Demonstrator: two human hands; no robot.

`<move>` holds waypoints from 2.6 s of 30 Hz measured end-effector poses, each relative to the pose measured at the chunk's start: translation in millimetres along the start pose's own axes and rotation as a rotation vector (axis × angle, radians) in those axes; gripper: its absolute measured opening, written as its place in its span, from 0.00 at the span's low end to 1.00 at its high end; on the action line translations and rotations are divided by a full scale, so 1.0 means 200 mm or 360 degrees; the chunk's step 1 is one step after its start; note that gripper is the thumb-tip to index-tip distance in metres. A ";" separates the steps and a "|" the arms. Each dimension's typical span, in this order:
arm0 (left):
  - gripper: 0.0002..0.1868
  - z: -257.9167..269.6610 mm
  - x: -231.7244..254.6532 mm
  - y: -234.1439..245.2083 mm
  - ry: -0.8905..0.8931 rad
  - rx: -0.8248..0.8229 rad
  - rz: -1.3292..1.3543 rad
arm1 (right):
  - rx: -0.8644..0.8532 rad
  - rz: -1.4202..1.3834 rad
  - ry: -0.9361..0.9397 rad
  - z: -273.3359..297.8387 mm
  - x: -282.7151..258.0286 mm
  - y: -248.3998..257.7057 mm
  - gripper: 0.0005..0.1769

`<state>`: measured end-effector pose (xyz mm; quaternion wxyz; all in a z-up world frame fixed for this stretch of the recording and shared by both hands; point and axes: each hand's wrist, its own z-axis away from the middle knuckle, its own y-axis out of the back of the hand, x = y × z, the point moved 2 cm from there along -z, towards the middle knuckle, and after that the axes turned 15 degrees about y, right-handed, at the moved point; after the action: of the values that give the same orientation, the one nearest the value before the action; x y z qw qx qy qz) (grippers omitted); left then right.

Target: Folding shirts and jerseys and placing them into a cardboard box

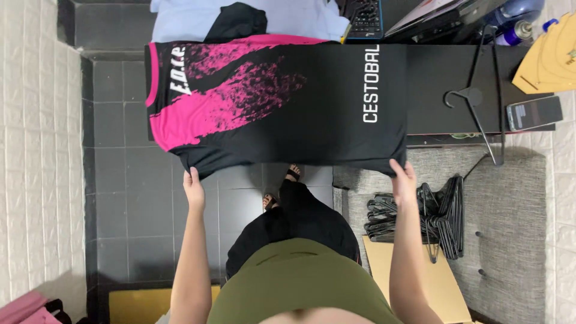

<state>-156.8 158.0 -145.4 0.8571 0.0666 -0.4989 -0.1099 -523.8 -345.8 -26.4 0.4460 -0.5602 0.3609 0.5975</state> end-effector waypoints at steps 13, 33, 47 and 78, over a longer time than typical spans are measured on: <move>0.15 0.55 0.42 0.36 0.0415 -0.0622 -0.0441 | 0.0141 -0.0098 -0.0047 0.00 -0.17 0.26 0.13; 0.19 0.70 0.69 0.45 0.0699 -0.0489 0.0652 | 0.0342 -0.0013 -0.0157 -0.04 0.00 0.47 0.19; 0.17 -0.21 1.56 -0.16 0.0908 -0.0392 0.1203 | 0.0041 -0.0189 -0.0055 -0.83 -0.40 -0.12 0.13; 0.08 -0.22 0.74 0.23 -0.0925 0.0452 -0.0935 | 0.0253 0.1112 0.0713 -0.51 -0.15 -0.15 0.10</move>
<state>-41.6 164.9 -33.1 0.5956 0.2892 -0.6895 -0.2937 -461.3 -434.8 -5.7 0.1689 -0.4842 0.6621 0.5464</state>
